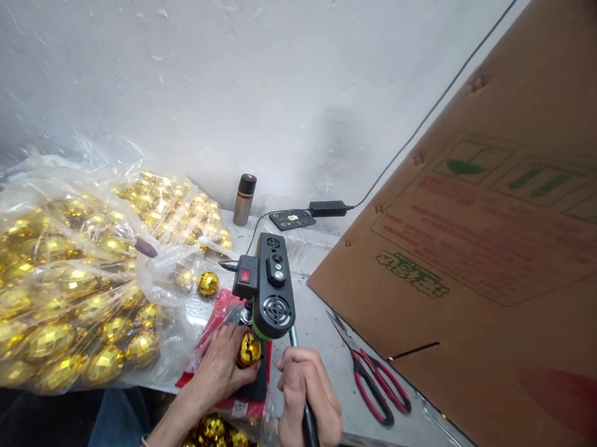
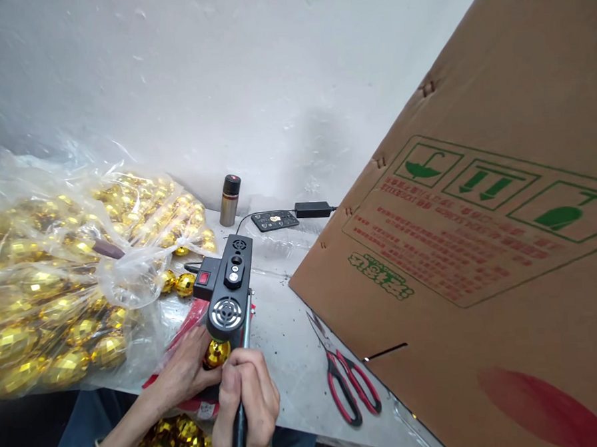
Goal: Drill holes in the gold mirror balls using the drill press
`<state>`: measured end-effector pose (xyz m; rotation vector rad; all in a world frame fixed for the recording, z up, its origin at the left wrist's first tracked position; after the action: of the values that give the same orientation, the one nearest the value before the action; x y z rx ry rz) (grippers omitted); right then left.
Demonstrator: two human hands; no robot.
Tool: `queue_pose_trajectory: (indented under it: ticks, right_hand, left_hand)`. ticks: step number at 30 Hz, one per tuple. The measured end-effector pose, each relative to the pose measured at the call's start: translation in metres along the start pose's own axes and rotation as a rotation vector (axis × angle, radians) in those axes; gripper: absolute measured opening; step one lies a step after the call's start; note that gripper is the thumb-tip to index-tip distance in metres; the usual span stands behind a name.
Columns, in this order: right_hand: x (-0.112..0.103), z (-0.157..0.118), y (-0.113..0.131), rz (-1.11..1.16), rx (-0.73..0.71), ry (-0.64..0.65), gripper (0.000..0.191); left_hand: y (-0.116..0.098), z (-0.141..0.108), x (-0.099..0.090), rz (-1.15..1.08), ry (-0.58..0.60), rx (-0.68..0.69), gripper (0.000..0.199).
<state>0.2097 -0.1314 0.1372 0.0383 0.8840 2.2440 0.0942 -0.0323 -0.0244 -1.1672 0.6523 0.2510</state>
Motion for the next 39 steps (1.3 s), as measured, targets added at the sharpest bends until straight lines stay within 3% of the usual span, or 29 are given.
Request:
queue_pose_trajectory:
  ticks: [8,14,18,26,39]
  right_hand:
    - [-0.001,-0.004,0.001,0.044,0.151,-0.06,0.029]
    - [0.001,-0.015,-0.009,-0.024,0.045,-0.045,0.029]
    - [0.001,-0.023,-0.014,-0.068,-0.075,-0.108,0.031]
    - [0.003,-0.026,-0.019,-0.045,-0.065,-0.18,0.032]
    - [0.004,-0.028,-0.021,-0.045,-0.068,-0.173,0.033]
  left_hand:
    - [0.011,-0.002,0.011,-0.015,0.036,-0.038,0.041]
    - [0.011,-0.002,0.012,-0.018,0.04,-0.04,0.042]
    - [0.013,-0.003,0.015,-0.011,0.045,-0.066,0.04]
    - [0.011,-0.003,0.014,-0.015,0.058,-0.079,0.039]
    - [0.008,-0.002,0.013,0.005,0.045,-0.084,0.032]
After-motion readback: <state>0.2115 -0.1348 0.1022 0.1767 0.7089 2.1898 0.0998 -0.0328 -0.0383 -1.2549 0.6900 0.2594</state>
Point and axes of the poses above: each hand's wrist, its own z-axis towards the middle knuckle, its own x-axis out of the palm, y = z × x, the point moved 9 cm from there along z, towards the middle knuckle, and after that the axes turned 3 degrees about -z, right-handed, at the moved point
